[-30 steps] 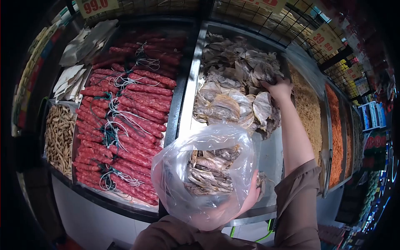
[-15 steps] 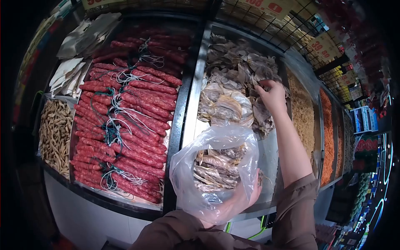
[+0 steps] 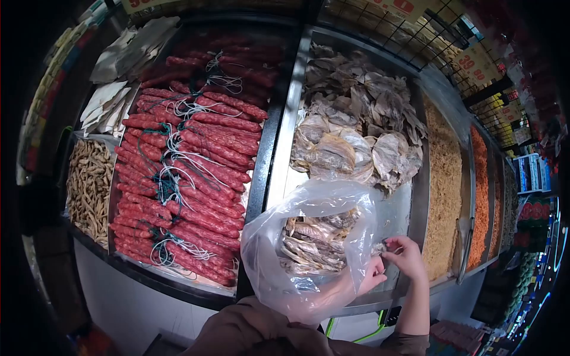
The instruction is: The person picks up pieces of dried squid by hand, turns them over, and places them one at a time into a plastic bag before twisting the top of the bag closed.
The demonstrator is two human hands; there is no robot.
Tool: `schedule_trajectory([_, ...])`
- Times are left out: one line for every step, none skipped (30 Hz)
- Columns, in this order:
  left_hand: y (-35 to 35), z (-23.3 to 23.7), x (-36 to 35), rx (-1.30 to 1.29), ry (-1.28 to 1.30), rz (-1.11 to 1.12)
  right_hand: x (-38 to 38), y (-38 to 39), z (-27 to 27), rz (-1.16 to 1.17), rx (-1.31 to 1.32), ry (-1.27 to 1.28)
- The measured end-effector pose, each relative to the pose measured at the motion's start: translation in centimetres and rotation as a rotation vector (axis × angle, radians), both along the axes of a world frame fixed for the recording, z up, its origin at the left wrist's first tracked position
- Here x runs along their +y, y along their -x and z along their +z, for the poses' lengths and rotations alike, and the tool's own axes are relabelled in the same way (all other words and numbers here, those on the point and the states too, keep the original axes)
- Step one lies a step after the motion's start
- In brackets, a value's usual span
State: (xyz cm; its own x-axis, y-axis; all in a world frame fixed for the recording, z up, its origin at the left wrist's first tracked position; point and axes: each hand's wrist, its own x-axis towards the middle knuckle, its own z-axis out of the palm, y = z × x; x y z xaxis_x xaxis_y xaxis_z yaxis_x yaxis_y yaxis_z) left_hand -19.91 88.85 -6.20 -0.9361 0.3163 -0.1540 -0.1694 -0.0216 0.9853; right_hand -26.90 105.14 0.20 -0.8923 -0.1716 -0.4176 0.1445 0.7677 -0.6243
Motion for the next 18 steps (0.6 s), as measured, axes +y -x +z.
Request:
schedule_trajectory([0.8, 1.9, -1.6, -0.041, -0.062, -0.077, -0.4, -0.5, -0.1, 0.116, 0.030, -0.018])
schedule_trajectory([1.0, 3.1, -2.7, -0.088, -0.125, -0.158, -1.1, -1.0, 0.2, 0.180, 0.031, 0.002])
schedule_trajectory([1.0, 3.3, -2.8, -0.093, -0.115, -0.164, -1.5, -1.6, -0.6, 0.245, 0.142, -0.042])
schedule_trajectory([1.0, 3.4, -2.8, -0.061, -0.114, -0.144, -2.5, -1.8, -0.3, 0.284, 0.209, -0.126])
schedule_trajectory([1.1, 3.5, -2.9, -0.027, -0.113, -0.123, -3.3, -1.8, 0.0, 0.322, 0.277, -0.211])
schedule_trajectory([1.1, 3.5, -3.1, -0.044, -0.137, -0.150, -3.3, -2.0, -0.6, 0.307, 0.311, -0.226])
schedule_trajectory([1.3, 3.7, -3.3, -0.041, -0.126, -0.152, -3.2, -1.8, -0.8, 0.303, 0.316, -0.217])
schedule_trajectory([1.6, 3.9, -3.5, -0.028, -0.080, -0.144, -3.0, -1.6, -0.8, 0.307, 0.307, -0.183])
schedule_trajectory([1.6, 4.2, -3.6, -0.014, -0.036, -0.136, -2.9, -1.4, -0.8, 0.310, 0.297, -0.150])
schedule_trajectory([1.6, 3.8, -3.5, 0.027, -0.054, -0.107, -2.8, -1.0, -1.0, 0.301, 0.326, -0.117])
schedule_trajectory([1.6, 3.8, -3.5, 0.033, -0.050, -0.107, -2.6, -0.5, -1.2, 0.301, 0.333, -0.115])
schedule_trajectory([1.6, 3.9, -3.5, -0.008, -0.090, -0.103, -2.4, 0.0, -1.5, 0.280, 0.290, -0.105])
schedule_trajectory([1.5, 3.8, -3.6, -0.052, -0.130, -0.101, -2.3, 0.3, -1.5, 0.258, 0.245, -0.096])
schedule_trajectory([1.5, 3.8, -3.7, 0.001, -0.127, -0.086, -2.4, 0.4, -1.3, 0.252, 0.245, -0.094])
schedule_trajectory([1.6, 3.7, -3.6, -0.001, -0.123, -0.093, -2.9, 0.5, -0.7, 0.293, 0.334, -0.137])
schedule_trajectory([1.6, 3.6, -3.6, -0.041, -0.107, -0.092, -3.2, 0.4, -0.5, 0.335, 0.421, -0.180])
schedule_trajectory([1.4, 3.5, -3.6, -0.082, -0.091, -0.092, -3.1, 0.2, -0.8, 0.326, 0.416, -0.177])
schedule_trajectory([1.3, 3.3, -3.5, -0.047, -0.061, -0.078, -3.1, 0.3, -1.2, 0.347, 0.404, -0.227])
